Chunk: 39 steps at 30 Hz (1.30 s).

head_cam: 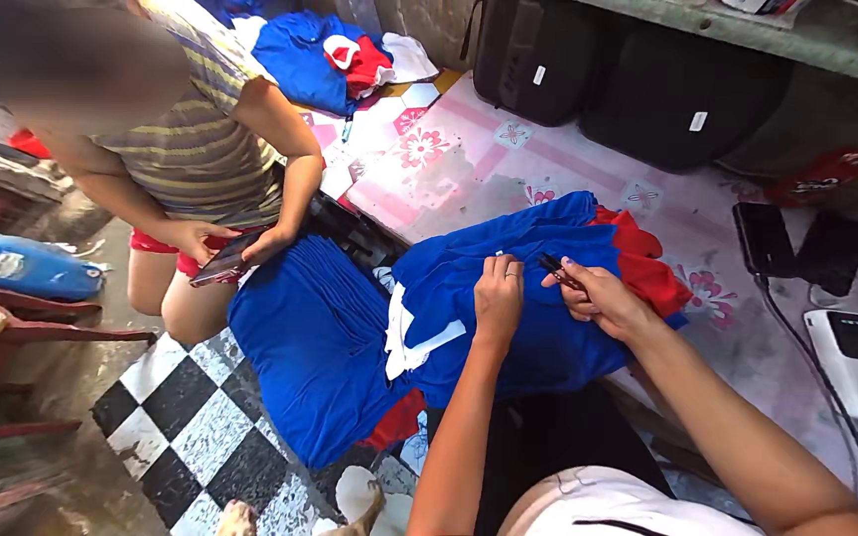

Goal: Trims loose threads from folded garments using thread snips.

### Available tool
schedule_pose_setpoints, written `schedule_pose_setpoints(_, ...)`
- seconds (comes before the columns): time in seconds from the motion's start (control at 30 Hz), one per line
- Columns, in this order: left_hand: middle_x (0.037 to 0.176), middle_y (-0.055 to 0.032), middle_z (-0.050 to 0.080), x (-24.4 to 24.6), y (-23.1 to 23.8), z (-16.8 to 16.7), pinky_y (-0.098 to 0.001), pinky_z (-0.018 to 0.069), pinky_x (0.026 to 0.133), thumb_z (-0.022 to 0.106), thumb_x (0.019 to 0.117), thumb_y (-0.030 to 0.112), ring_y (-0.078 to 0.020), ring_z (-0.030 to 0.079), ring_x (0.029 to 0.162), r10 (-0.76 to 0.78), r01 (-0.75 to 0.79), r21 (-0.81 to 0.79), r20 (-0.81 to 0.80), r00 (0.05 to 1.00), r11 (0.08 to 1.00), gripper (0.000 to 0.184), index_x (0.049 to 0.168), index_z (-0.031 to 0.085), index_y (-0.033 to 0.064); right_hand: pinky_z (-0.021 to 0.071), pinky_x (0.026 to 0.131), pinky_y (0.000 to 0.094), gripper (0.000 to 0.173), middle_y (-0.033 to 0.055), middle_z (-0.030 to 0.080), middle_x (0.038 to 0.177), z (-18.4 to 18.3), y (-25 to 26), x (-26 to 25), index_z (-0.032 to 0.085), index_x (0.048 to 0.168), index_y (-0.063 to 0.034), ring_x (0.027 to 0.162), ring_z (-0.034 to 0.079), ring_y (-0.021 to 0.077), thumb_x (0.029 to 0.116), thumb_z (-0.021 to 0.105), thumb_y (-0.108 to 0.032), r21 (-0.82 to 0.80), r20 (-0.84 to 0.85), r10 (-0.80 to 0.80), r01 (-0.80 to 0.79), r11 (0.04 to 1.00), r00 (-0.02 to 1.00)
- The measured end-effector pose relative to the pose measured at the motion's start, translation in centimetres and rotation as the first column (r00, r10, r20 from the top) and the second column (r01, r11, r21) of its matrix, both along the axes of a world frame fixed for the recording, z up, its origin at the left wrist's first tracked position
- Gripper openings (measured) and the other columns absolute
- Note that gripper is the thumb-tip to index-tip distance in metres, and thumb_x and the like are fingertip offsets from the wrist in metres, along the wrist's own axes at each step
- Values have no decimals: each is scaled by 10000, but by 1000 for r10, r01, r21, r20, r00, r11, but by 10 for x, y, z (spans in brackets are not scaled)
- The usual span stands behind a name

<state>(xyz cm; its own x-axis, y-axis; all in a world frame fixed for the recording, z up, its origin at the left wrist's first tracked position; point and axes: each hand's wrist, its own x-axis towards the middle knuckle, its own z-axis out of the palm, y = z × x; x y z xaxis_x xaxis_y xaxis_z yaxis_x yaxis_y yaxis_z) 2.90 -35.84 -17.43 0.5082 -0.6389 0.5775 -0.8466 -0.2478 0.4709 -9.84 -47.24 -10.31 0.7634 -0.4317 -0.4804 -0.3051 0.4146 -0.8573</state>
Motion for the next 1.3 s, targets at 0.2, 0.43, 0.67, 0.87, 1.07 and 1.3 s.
schedule_pose_setpoints(0.2, 1032, -159, 737, -2, 2, -2, -387, 604, 817, 624, 933, 29, -314, 719, 987, 7, -10, -54, -50, 999, 999, 122, 922, 729, -32, 286, 399, 142, 470, -111, 359, 537, 5, 2, 0, 662, 1003, -55, 403, 302, -12, 1138, 302, -324, 14, -18, 12, -11, 1000, 1000)
schedule_pose_setpoints(0.43, 1110, -210, 690, -2, 14, 3, -368, 576, 922, 635, 907, -5, -310, 685, 1087, -111, 77, -147, -242, 964, 986, 78, 897, 693, -56, 265, 397, 141, 447, -115, 353, 538, 12, 6, 2, 654, 973, -70, 403, 287, -17, 1136, 325, -325, 43, -105, 122, -118, 992, 987)
schedule_pose_setpoints(0.67, 1084, -216, 672, -4, 17, -1, -351, 574, 913, 626, 921, -5, -303, 676, 1067, -132, 92, -170, -242, 961, 981, 89, 928, 691, -65, 246, 388, 139, 430, -116, 328, 529, 14, 6, 9, 639, 943, -81, 393, 270, -19, 1133, 342, -327, 89, -161, 139, -125, 988, 977)
schedule_pose_setpoints(0.87, 1080, -219, 677, -5, 18, -2, -361, 572, 919, 621, 922, -12, -317, 676, 1070, -148, 112, -161, -234, 961, 981, 93, 912, 691, -71, 254, 397, 142, 402, -113, 341, 525, 10, 11, 9, 656, 933, -70, 399, 282, -17, 1128, 380, -287, 32, -128, 95, -91, 995, 987)
schedule_pose_setpoints(1.07, 1104, -243, 676, -4, 21, -2, -377, 568, 941, 610, 921, -30, -339, 676, 1089, -167, 126, -175, -244, 955, 976, 94, 922, 681, -93, 252, 396, 142, 382, -109, 345, 527, 7, 12, 12, 648, 916, -65, 400, 284, -18, 1124, 402, -270, -5, -139, 29, -30, 1000, 990)
schedule_pose_setpoints(1.3, 1092, -177, 651, -8, 30, -2, -262, 557, 890, 603, 956, -27, -176, 656, 1021, -119, -80, -365, -491, 863, 928, 101, 970, 691, -74, 248, 390, 134, 445, -122, 337, 522, 15, 9, 4, 649, 937, -74, 394, 273, -27, 1134, 331, -315, 90, -82, 82, -74, 993, 993)
